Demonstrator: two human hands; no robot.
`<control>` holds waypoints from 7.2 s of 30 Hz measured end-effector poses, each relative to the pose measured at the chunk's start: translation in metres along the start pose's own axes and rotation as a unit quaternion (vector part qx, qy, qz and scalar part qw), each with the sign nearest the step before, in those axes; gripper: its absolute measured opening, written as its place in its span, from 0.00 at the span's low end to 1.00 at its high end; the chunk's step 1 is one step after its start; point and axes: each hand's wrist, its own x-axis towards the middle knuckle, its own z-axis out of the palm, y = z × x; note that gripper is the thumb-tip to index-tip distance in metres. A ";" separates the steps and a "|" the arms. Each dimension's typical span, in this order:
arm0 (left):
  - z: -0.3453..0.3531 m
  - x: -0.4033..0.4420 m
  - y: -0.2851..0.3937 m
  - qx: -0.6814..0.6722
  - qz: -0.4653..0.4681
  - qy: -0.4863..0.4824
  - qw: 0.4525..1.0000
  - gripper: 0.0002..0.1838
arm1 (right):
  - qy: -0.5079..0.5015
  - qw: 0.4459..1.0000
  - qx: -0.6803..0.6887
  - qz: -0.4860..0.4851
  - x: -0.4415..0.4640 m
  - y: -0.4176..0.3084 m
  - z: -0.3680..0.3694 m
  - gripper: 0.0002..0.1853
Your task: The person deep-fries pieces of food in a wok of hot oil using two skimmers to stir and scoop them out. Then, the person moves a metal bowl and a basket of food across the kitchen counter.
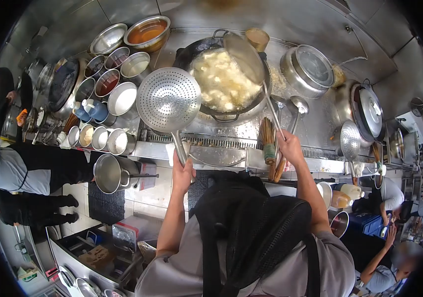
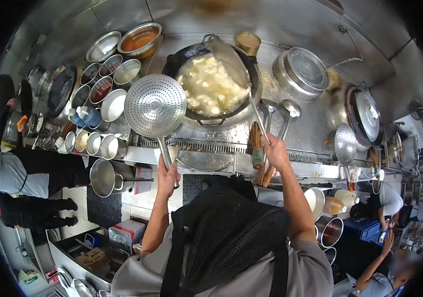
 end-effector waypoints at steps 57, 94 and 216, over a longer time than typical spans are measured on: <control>0.003 0.002 -0.002 -0.023 0.001 0.009 1.000 0.39 | -0.153 0.863 0.456 0.157 -0.022 -0.051 -0.007 0.20; 0.004 -0.001 0.004 -0.008 -0.009 0.003 1.000 0.36 | -0.134 0.991 0.004 -0.008 -0.034 -0.003 -0.033 0.15; 0.034 -0.001 -0.003 -0.034 -0.016 0.050 0.998 0.35 | -0.362 0.795 0.450 0.185 0.162 0.032 0.008 0.18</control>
